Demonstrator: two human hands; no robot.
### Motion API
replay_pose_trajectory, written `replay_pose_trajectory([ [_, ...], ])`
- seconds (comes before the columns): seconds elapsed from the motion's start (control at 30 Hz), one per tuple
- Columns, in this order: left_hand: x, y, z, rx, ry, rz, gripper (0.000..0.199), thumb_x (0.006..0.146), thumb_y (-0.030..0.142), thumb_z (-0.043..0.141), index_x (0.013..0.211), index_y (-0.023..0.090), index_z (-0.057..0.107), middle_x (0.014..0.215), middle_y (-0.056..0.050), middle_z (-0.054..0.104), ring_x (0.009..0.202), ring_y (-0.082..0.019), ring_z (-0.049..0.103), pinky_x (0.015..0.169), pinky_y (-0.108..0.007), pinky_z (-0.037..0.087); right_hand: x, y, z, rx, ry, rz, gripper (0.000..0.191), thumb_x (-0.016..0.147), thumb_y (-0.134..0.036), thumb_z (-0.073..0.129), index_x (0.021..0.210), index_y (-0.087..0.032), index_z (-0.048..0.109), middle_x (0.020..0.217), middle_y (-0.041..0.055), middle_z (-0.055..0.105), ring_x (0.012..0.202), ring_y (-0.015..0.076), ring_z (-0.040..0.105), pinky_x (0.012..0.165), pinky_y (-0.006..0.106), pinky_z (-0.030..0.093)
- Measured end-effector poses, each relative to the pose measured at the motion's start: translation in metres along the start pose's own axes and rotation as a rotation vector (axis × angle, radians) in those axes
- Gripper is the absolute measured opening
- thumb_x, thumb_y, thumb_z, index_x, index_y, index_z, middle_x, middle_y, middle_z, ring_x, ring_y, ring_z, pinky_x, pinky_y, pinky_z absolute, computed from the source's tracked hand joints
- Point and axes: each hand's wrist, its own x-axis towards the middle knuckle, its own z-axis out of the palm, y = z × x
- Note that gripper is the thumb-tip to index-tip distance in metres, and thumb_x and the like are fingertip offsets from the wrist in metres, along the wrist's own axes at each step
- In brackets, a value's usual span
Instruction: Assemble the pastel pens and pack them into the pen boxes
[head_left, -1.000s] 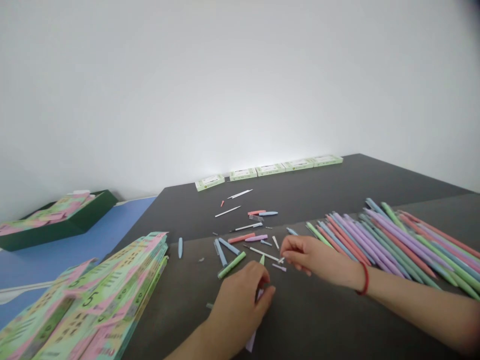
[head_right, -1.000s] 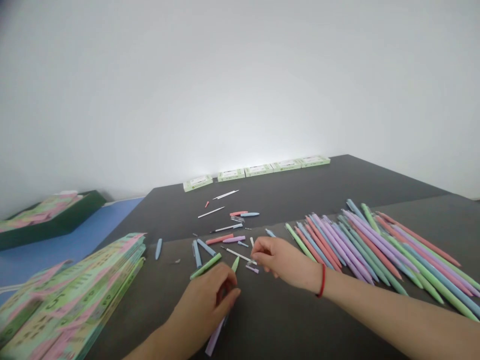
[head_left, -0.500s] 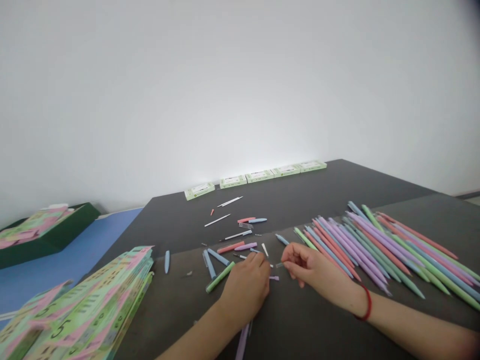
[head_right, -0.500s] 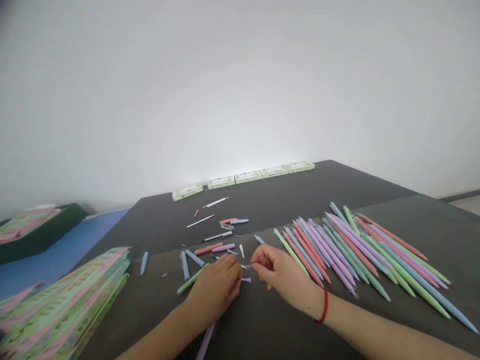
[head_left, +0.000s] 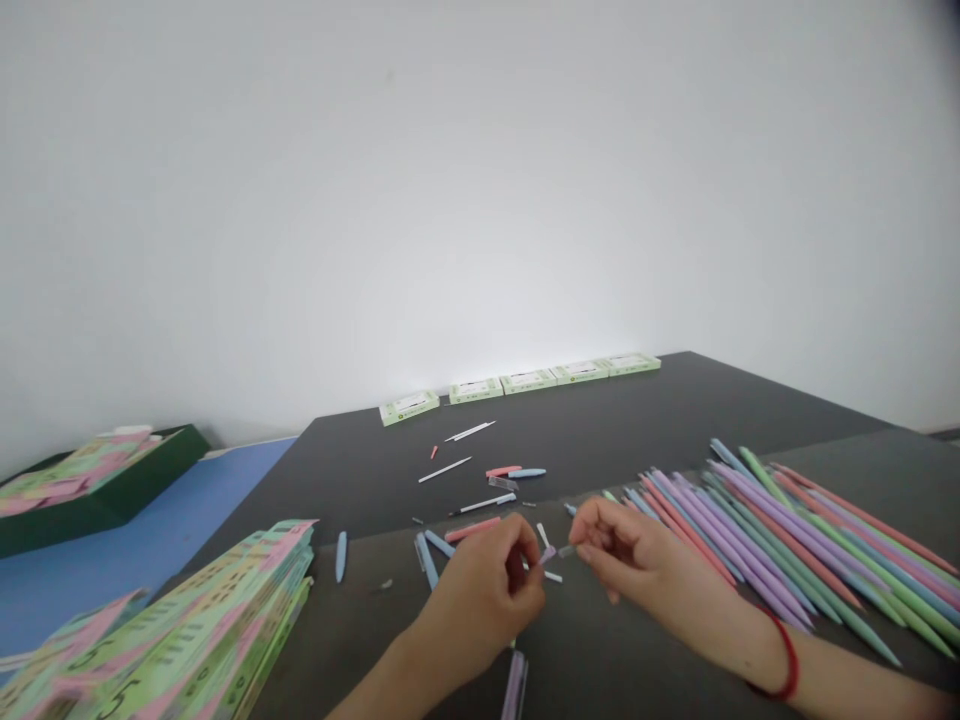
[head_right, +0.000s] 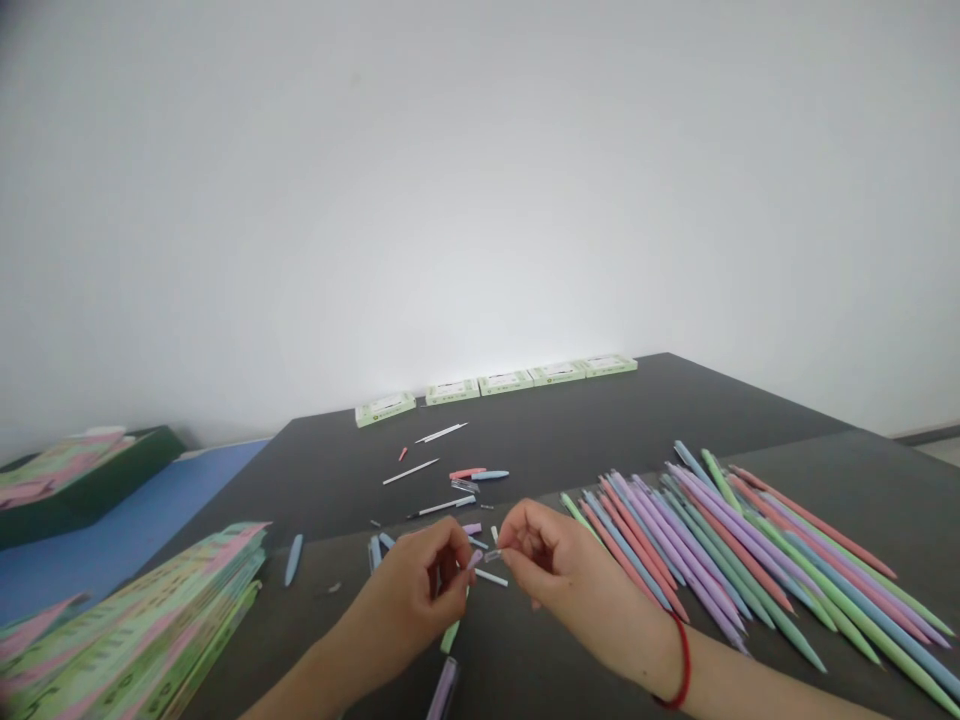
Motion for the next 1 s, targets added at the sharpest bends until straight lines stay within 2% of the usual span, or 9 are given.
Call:
replay_pose_trajectory([
  [0.17,-0.003,0.002,-0.005,-0.059,0.078,0.036,0.012,0.073,0.009,0.048,0.075,0.021,0.048,0.059,0.007,0.047,0.051,-0.008,0.042,0.049,-0.02,0.029,0.001,-0.022,-0.001,-0.196,0.097,-0.148,0.005,0.082,-0.018,0.051,0.079,-0.021,0.052,0.064,-0.0033,0.048,0.057,0.0115,0.046,0.05,0.021,0.035],
  [0.33,-0.003,0.001,0.003,-0.14,0.057,0.072,0.016,0.071,0.005,0.048,0.076,0.021,0.048,0.06,0.007,0.047,0.051,-0.008,0.041,0.048,-0.019,0.028,0.0,-0.02,0.003,-0.266,0.074,-0.206,0.008,0.081,-0.014,0.052,0.078,-0.022,0.052,0.07,-0.0009,0.055,0.062,0.0133,0.05,0.054,0.023,0.038],
  [0.5,0.0,-0.003,0.009,-0.429,0.052,-0.015,0.008,0.078,0.014,0.048,0.076,0.021,0.044,0.061,0.007,0.044,0.049,-0.007,0.039,0.046,-0.018,0.029,0.001,-0.013,0.008,-0.225,0.053,-0.161,0.008,0.081,-0.014,0.052,0.077,-0.021,0.052,0.066,-0.0032,0.053,0.057,0.0111,0.048,0.051,0.021,0.036],
  [0.63,0.001,-0.005,0.008,-0.513,-0.013,-0.092,0.006,0.08,0.021,0.048,0.078,0.022,0.042,0.059,0.008,0.043,0.047,-0.008,0.041,0.044,-0.018,0.032,0.005,-0.005,0.015,0.062,-0.045,0.0,0.003,0.083,-0.018,0.049,0.082,-0.021,0.05,0.059,-0.0049,0.053,0.05,0.0104,0.049,0.045,0.02,0.038],
  [0.7,0.001,-0.006,0.007,-0.457,-0.032,-0.123,0.006,0.081,0.023,0.047,0.078,0.022,0.042,0.058,0.008,0.043,0.046,-0.008,0.041,0.044,-0.019,0.032,0.009,0.0,0.017,0.24,-0.087,0.063,0.004,0.085,-0.022,0.046,0.082,-0.02,0.049,0.058,-0.005,0.053,0.045,0.0095,0.048,0.042,0.019,0.038],
  [0.77,0.001,-0.006,0.006,-0.274,-0.006,-0.106,0.005,0.079,0.019,0.047,0.075,0.021,0.044,0.058,0.007,0.045,0.049,-0.009,0.041,0.045,-0.019,0.03,0.01,0.004,0.02,0.323,-0.066,0.04,0.007,0.086,-0.025,0.046,0.082,-0.02,0.049,0.061,-0.0049,0.054,0.045,0.0083,0.047,0.042,0.019,0.038],
  [0.9,0.0,-0.002,0.007,0.132,0.045,-0.016,0.011,0.07,0.008,0.049,0.069,0.02,0.047,0.062,0.003,0.053,0.056,-0.012,0.046,0.051,-0.022,0.027,0.01,0.011,0.026,0.323,-0.044,-0.029,0.011,0.085,-0.029,0.052,0.08,-0.02,0.049,0.066,-0.0052,0.051,0.049,0.0076,0.046,0.047,0.02,0.04],
  [1.0,0.0,0.002,0.01,0.241,0.021,-0.012,0.009,0.072,0.01,0.048,0.071,0.019,0.048,0.065,0.001,0.056,0.058,-0.013,0.05,0.052,-0.023,0.027,0.009,0.016,0.032,0.277,-0.044,-0.032,0.014,0.083,-0.032,0.053,0.079,-0.019,0.048,0.067,-0.0044,0.053,0.051,0.0087,0.049,0.049,0.022,0.041],
])
